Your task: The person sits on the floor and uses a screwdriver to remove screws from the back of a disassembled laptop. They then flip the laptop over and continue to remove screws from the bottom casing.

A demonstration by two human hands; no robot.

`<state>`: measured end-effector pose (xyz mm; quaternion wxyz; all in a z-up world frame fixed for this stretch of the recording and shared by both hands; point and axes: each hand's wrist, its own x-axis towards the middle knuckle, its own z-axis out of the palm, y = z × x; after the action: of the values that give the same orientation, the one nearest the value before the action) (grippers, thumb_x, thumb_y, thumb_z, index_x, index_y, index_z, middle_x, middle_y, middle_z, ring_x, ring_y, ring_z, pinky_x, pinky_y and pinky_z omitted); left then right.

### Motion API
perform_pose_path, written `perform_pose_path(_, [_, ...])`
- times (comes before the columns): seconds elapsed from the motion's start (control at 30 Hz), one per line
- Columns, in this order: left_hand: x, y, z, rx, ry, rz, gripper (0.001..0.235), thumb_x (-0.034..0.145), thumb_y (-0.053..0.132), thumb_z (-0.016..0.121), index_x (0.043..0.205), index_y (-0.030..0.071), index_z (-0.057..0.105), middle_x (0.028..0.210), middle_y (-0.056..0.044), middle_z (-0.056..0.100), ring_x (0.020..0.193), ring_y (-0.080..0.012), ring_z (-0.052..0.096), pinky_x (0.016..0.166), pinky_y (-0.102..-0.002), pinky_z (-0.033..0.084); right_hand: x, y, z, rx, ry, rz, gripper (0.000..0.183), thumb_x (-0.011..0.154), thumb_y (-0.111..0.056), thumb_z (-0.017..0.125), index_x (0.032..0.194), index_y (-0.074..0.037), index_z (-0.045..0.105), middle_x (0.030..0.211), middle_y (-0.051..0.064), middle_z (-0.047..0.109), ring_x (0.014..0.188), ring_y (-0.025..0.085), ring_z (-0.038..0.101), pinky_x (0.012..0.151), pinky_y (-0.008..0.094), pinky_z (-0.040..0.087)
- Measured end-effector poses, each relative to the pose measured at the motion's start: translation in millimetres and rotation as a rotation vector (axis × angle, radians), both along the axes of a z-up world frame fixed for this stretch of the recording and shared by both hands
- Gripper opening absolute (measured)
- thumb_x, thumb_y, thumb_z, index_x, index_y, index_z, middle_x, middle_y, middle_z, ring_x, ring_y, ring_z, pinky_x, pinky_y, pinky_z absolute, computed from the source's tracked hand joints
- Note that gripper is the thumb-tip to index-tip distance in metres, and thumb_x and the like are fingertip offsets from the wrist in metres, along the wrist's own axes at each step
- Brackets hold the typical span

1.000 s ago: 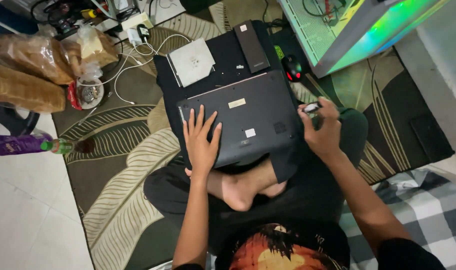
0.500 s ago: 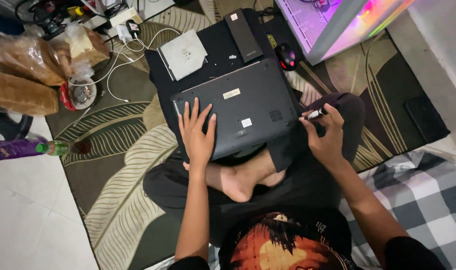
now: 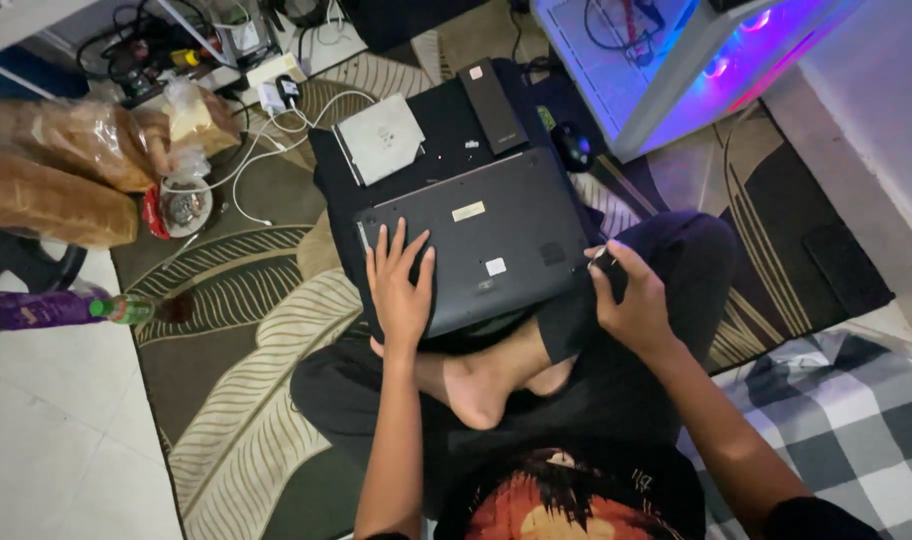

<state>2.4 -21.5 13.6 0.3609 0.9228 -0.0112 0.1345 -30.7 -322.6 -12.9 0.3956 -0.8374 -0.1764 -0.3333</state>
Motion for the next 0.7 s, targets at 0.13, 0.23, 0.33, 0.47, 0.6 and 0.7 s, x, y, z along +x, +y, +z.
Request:
perform_pose_path(0.13, [-0.1, 0.6, 0.5, 0.009, 0.011, 0.002, 0.028, 0.106, 0.03, 0.059, 0.129, 0.017, 0.072, 0.151, -0.011, 0.054, 0.148, -0.0348, 0.036, 0.124, -0.055, 0.016, -1.8, -13.0, -26.3, -0.076, 0.013, -0.064, 0.067, 0.085, -0.002, 0.085, 0.139, -0.005, 0.045, 0.1, 0.019, 0.068, 0.088, 0.04, 0.072, 0.077, 0.047, 0.06])
perform_pose_path(0.23, [-0.4, -1.2, 3.5, -0.005, 0.03, 0.009, 0.028, 0.106, 0.029, 0.059, 0.128, 0.016, 0.072, 0.151, -0.011, 0.054, 0.148, -0.0352, 0.036, 0.124, -0.055, 0.015, -2.3, -6.0, -8.9, 0.022, 0.062, -0.032, 0.059, 0.093, 0.004, 0.075, 0.142, -0.002, 0.042, 0.103, 0.018, 0.072, 0.089, 0.038, 0.073, 0.081, 0.047, 0.06])
perform_pose_path(0.33, [-0.9, -1.5, 3.5, -0.016, 0.04, 0.023, 0.027, 0.106, 0.027, 0.059, 0.127, 0.017, 0.072, 0.151, -0.009, 0.055, 0.148, -0.0332, 0.036, 0.125, -0.053, 0.013, -0.4, -10.4, -12.9, -0.083, 0.014, -0.051, 0.068, 0.083, -0.002, 0.086, 0.138, -0.005, 0.045, 0.105, 0.018, 0.065, 0.089, 0.038, 0.071, 0.075, 0.046, 0.06])
perform_pose_path(0.47, [-0.1, -3.2, 2.6, -0.049, 0.037, 0.044, 0.026, 0.106, 0.026, 0.059, 0.126, 0.017, 0.073, 0.15, -0.009, 0.056, 0.148, -0.0327, 0.037, 0.125, -0.053, 0.012, -0.9, -14.6, -16.1, -0.025, 0.076, -0.071, 0.066, 0.088, 0.0, 0.081, 0.142, -0.001, 0.043, 0.104, 0.022, 0.07, 0.091, 0.04, 0.073, 0.082, 0.048, 0.06])
perform_pose_path(0.6, [-0.9, -4.7, 1.2, -0.042, 0.035, 0.066, 0.025, 0.106, 0.026, 0.059, 0.126, 0.019, 0.073, 0.151, -0.006, 0.055, 0.149, -0.0289, 0.036, 0.124, -0.059, 0.004, 5.5, -23.4, -30.7, -0.119, 0.022, -0.032, 0.064, 0.087, -0.005, 0.082, 0.14, 0.003, 0.048, 0.11, 0.018, 0.07, 0.094, 0.037, 0.073, 0.085, 0.045, 0.06])
perform_pose_path(0.7, [-0.3, -4.1, 0.1, -0.065, 0.031, 0.061, 0.025, 0.106, 0.025, 0.058, 0.126, 0.019, 0.073, 0.151, -0.006, 0.055, 0.149, -0.0292, 0.036, 0.123, -0.06, 0.008, 3.4, -20.3, -22.5, -0.133, 0.027, -0.02, 0.062, 0.087, -0.007, 0.081, 0.139, 0.004, 0.049, 0.109, 0.017, 0.069, 0.094, 0.035, 0.072, 0.084, 0.046, 0.061])
